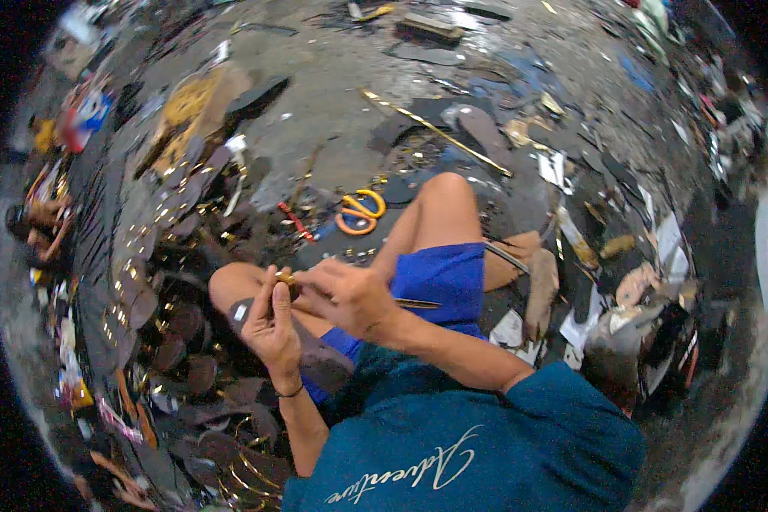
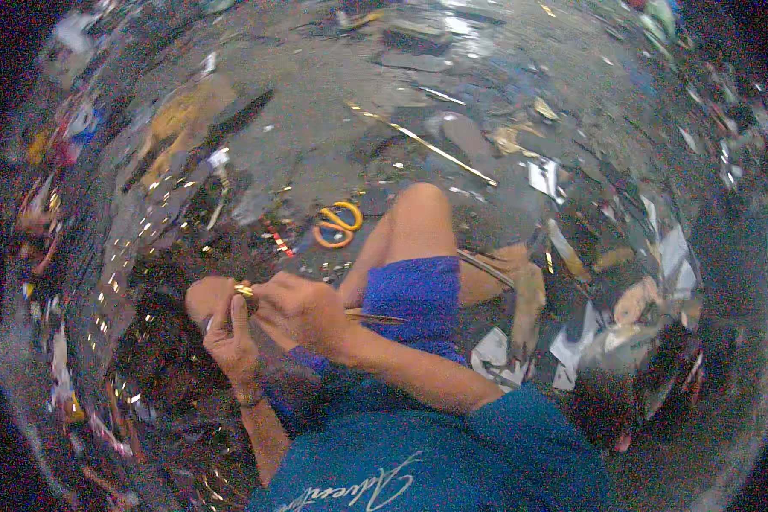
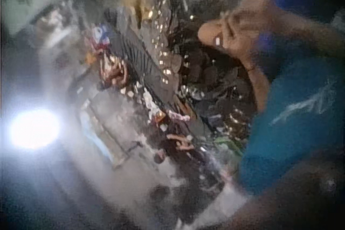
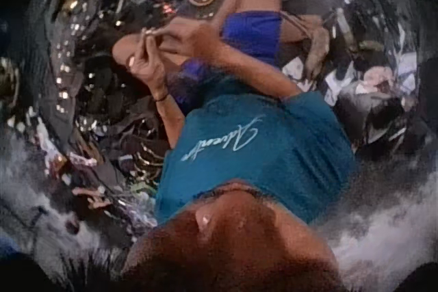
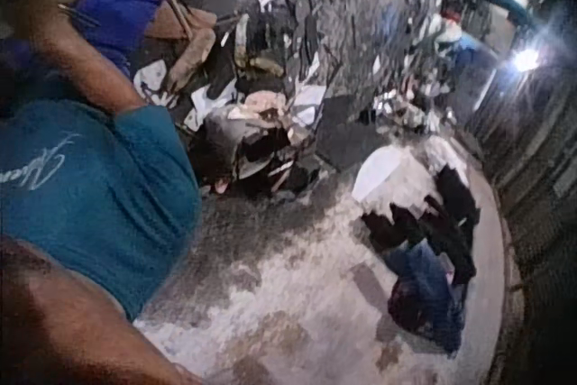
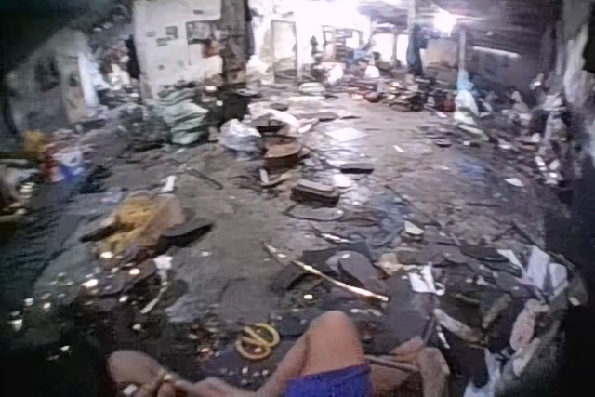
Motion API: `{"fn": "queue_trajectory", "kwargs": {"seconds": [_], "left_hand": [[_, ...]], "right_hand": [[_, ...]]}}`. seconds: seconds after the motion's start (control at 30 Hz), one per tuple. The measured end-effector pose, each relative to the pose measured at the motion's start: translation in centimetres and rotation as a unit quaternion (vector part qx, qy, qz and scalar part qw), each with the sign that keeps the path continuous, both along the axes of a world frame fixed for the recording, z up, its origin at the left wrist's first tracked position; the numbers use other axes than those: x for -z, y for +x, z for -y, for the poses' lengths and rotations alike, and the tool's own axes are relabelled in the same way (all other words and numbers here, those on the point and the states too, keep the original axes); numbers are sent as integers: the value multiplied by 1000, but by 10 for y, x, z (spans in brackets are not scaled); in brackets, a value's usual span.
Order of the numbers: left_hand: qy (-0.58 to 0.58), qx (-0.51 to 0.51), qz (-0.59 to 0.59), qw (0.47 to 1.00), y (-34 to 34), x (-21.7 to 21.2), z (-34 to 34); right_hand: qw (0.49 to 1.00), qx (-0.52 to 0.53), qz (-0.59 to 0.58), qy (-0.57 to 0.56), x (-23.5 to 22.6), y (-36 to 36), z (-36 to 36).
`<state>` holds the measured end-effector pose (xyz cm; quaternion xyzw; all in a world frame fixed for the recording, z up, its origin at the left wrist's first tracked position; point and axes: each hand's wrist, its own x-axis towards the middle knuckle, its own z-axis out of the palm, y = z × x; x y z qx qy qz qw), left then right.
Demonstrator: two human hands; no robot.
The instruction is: The person sits on the floor and assembles sandals by attaching gold straps to brown soles. They use a small tool to secure the straps and later apply a brown substance with a brush to the soles.
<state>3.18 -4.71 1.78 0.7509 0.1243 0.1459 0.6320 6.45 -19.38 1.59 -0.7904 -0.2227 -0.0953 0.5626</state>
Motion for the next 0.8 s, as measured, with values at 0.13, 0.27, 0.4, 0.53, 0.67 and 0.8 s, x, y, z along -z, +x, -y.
{"fn": "queue_trajectory", "kwargs": {"seconds": [0.13,0.27,0.4,0.53,0.67,0.8], "left_hand": [[453,-103,-104,880,-27,28,-48],[308,-113,-160,931,-50,44,-58],[160,-69,-68,982,-38,-2,-32],[21,-31,-5,999,-13,-14,-17],[19,27,-38,999,-8,-29,-8],[43,40,-6,998,-8,-13,-10]], "right_hand": [[998,3,-34,46,-5,13,9],[989,-19,-126,80,-14,16,10],[980,-71,-169,78,-23,13,3],[981,-123,-152,5,-25,22,1],[983,-108,-147,-15,-21,28,5],[988,-76,-106,-80,-24,28,12]]}}
